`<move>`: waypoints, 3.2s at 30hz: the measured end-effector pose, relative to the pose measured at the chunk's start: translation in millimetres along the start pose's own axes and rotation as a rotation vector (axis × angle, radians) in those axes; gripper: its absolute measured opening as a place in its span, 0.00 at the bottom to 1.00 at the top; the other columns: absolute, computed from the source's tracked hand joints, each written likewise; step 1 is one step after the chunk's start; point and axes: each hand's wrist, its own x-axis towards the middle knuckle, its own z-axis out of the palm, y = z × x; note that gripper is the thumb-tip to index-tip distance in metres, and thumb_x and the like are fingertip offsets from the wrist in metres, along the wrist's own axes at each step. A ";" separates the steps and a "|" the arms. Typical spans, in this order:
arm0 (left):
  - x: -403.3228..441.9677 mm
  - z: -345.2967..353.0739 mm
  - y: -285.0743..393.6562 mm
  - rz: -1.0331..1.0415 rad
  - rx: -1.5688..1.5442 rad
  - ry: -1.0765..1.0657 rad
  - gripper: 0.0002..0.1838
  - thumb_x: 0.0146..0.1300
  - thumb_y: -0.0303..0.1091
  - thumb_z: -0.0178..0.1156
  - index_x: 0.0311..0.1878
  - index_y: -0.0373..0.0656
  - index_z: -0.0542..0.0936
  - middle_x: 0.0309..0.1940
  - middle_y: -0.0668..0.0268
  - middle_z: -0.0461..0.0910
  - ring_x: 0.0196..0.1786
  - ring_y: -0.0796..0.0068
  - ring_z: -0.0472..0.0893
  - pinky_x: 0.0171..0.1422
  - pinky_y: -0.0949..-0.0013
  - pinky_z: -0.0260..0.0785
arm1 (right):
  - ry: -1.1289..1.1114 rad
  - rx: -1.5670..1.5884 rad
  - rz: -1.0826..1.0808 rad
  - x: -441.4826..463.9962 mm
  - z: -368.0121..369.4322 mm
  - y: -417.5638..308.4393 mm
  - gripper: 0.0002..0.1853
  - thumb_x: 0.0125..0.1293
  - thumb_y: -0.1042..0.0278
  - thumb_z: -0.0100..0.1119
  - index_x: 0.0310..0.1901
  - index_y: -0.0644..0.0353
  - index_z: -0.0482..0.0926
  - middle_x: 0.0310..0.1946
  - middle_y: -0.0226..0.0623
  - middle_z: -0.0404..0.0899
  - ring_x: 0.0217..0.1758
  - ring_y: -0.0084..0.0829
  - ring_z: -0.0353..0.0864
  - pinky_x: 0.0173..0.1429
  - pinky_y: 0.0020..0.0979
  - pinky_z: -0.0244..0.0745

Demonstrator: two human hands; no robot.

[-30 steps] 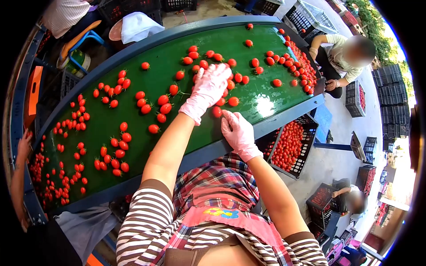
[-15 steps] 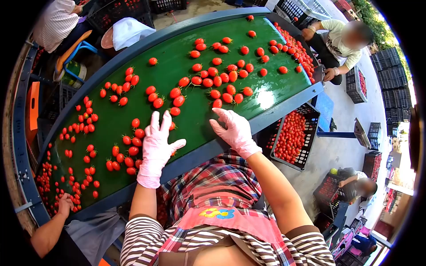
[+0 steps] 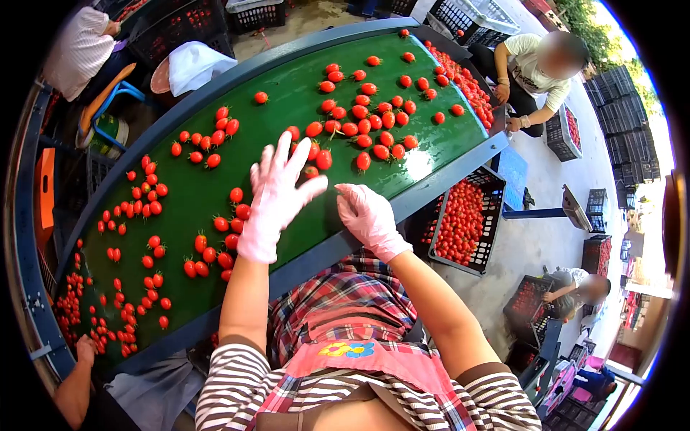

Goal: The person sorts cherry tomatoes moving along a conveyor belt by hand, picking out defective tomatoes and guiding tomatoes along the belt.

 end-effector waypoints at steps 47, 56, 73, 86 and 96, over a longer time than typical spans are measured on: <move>-109.2 8.9 23.9 -0.024 0.119 0.158 0.35 0.66 0.53 0.66 0.75 0.62 0.71 0.78 0.55 0.62 0.77 0.40 0.61 0.79 0.39 0.52 | 0.599 1.582 0.694 -15.4 -172.4 87.3 0.18 0.74 0.62 0.62 0.60 0.63 0.77 0.35 0.23 0.75 0.29 0.16 0.69 0.35 0.20 0.71; -5.9 18.8 -7.8 -0.160 0.108 0.210 0.38 0.69 0.66 0.57 0.77 0.61 0.68 0.81 0.53 0.56 0.79 0.39 0.58 0.80 0.32 0.45 | 0.093 0.071 0.045 21.3 -53.6 47.3 0.09 0.68 0.65 0.65 0.48 0.53 0.84 0.44 0.43 0.83 0.48 0.48 0.84 0.53 0.42 0.80; 176.9 -49.6 -91.8 -0.136 -0.130 0.144 0.36 0.70 0.63 0.56 0.72 0.49 0.74 0.68 0.52 0.76 0.69 0.56 0.76 0.73 0.57 0.67 | 0.176 -0.120 0.130 37.1 -34.0 29.1 0.10 0.62 0.69 0.68 0.45 0.51 0.82 0.37 0.40 0.84 0.37 0.47 0.85 0.42 0.41 0.82; 279.7 15.8 34.9 0.212 -0.120 -0.126 0.37 0.70 0.63 0.54 0.76 0.54 0.70 0.82 0.61 0.56 0.78 0.52 0.64 0.83 0.55 0.52 | 0.091 -0.078 0.173 49.6 -35.8 31.4 0.09 0.59 0.73 0.64 0.42 0.56 0.81 0.33 0.41 0.80 0.35 0.48 0.83 0.40 0.44 0.79; 117.0 -12.1 1.3 0.069 0.032 -0.317 0.50 0.64 0.70 0.58 0.82 0.52 0.58 0.83 0.54 0.50 0.82 0.43 0.52 0.83 0.44 0.48 | 0.094 -0.118 0.182 36.9 -38.0 35.5 0.06 0.62 0.68 0.63 0.40 0.54 0.81 0.32 0.43 0.80 0.35 0.50 0.83 0.40 0.45 0.79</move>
